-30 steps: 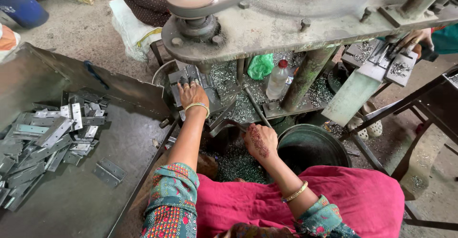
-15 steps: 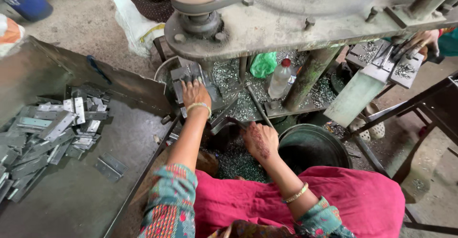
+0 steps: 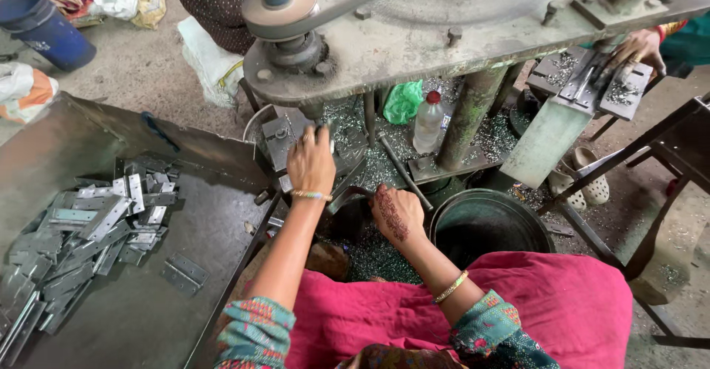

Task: The person operates a manual punch press to process metal hinges. They pick up individual metal pieces, place them into the machine, press down on a lever, and then move the processed parts into a collection tray.

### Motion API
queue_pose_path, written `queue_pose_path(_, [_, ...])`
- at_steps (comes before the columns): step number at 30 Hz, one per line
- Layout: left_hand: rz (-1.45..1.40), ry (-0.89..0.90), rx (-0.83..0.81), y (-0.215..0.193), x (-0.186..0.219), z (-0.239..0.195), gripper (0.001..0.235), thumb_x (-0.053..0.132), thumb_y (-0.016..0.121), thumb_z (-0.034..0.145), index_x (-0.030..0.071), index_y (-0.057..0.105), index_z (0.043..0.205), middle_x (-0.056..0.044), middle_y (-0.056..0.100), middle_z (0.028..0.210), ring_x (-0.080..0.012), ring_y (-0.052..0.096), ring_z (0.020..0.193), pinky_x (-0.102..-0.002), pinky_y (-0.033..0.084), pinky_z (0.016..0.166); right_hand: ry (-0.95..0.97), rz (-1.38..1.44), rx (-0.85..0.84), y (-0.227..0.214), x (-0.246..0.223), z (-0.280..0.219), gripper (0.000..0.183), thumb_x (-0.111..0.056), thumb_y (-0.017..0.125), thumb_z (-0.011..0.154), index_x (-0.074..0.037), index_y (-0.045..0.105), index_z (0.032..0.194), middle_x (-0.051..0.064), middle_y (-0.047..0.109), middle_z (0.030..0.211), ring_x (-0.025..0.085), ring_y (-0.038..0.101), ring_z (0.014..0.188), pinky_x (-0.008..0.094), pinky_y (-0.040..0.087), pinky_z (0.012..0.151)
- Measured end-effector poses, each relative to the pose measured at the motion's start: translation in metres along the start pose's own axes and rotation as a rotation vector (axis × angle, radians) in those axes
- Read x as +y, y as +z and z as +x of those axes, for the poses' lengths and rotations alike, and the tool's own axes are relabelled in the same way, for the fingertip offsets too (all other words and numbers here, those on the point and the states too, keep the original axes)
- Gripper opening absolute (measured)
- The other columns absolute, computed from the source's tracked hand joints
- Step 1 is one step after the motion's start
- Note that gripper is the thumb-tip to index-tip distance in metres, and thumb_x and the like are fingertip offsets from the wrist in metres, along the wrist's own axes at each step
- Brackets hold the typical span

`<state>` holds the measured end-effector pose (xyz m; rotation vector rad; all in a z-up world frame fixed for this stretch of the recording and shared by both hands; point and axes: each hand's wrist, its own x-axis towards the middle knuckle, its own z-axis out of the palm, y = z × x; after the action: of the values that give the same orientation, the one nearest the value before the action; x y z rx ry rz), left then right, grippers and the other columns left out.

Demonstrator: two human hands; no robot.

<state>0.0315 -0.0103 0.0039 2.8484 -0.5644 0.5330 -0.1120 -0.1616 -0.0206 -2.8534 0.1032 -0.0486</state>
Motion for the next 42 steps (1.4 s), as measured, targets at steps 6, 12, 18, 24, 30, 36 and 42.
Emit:
queue_pose_path(6, [0.158,-0.195,-0.142,0.028,0.029,0.011,0.024,0.015,0.054,0.104,0.005,0.071,0.118,-0.015,0.063,0.132,-0.0309,0.065,0.115,-0.040,0.056,0.094,0.009,0.055,0.027,0.000,0.001,-0.004,0.028,-0.031,0.064,0.091,-0.004,0.069,0.086,0.018,0.071,0.073,0.038,0.072,0.072,0.049,0.054,0.063])
queue_pose_path(12, [0.057,-0.161,-0.162,0.015,0.002,-0.034,0.047,0.036,0.056,0.097,0.004,0.063,0.131,-0.016,0.049,0.149,-0.0342,0.041,0.140,-0.053,0.033,0.110,0.079,0.091,-0.007,-0.001,0.002,-0.005,0.032,-0.035,0.064,0.092,-0.004,0.070,0.086,0.020,0.071,0.075,0.039,0.071,0.075,0.049,0.054,0.066])
queue_pose_path(18, [0.168,-0.136,-0.311,-0.007,0.011,-0.049,0.066,0.049,0.056,0.092,0.002,0.057,0.139,-0.010,0.046,0.153,-0.0281,0.035,0.144,-0.053,0.018,0.120,0.061,0.014,-0.041,0.002,0.001,-0.003,0.031,-0.034,0.064,0.092,-0.004,0.071,0.085,0.018,0.072,0.078,0.037,0.072,0.077,0.048,0.055,0.067])
queue_pose_path(24, [0.130,-0.237,-0.279,0.008,0.003,-0.012,0.043,0.029,0.049,0.102,0.007,0.062,0.136,-0.006,0.049,0.155,-0.0271,0.039,0.144,-0.053,0.019,0.123,-0.034,-0.067,0.100,0.015,0.009,-0.014,0.027,-0.026,0.057,0.092,-0.001,0.066,0.093,0.016,0.071,0.073,0.035,0.071,0.069,0.048,0.053,0.061])
queue_pose_path(30, [0.150,-0.198,-0.222,0.025,-0.008,-0.021,0.047,0.027,0.051,0.098,0.004,0.061,0.137,-0.007,0.053,0.150,-0.0284,0.044,0.139,-0.054,0.019,0.122,0.119,-0.070,-0.030,0.046,0.025,-0.032,0.029,-0.019,0.043,0.103,-0.002,0.065,0.094,0.015,0.071,0.073,0.035,0.071,0.071,0.048,0.053,0.063])
queue_pose_path(36, [0.181,-0.130,-0.149,0.015,-0.006,-0.045,0.040,0.023,0.048,0.100,0.004,0.065,0.131,-0.009,0.059,0.143,-0.0292,0.047,0.137,-0.055,0.017,0.123,0.046,0.019,0.040,0.037,0.023,-0.023,0.026,-0.027,0.058,0.089,-0.003,0.067,0.081,0.017,0.071,0.076,0.038,0.070,0.075,0.049,0.053,0.066])
queue_pose_path(42, [0.166,-0.118,-0.173,0.012,-0.005,-0.046,0.036,0.018,0.044,0.102,0.004,0.070,0.124,-0.009,0.063,0.139,-0.0289,0.049,0.136,-0.056,0.015,0.125,0.118,0.029,-0.038,0.037,0.027,-0.021,0.024,-0.028,0.066,0.087,-0.004,0.068,0.092,0.017,0.072,0.079,0.036,0.073,0.078,0.048,0.056,0.068])
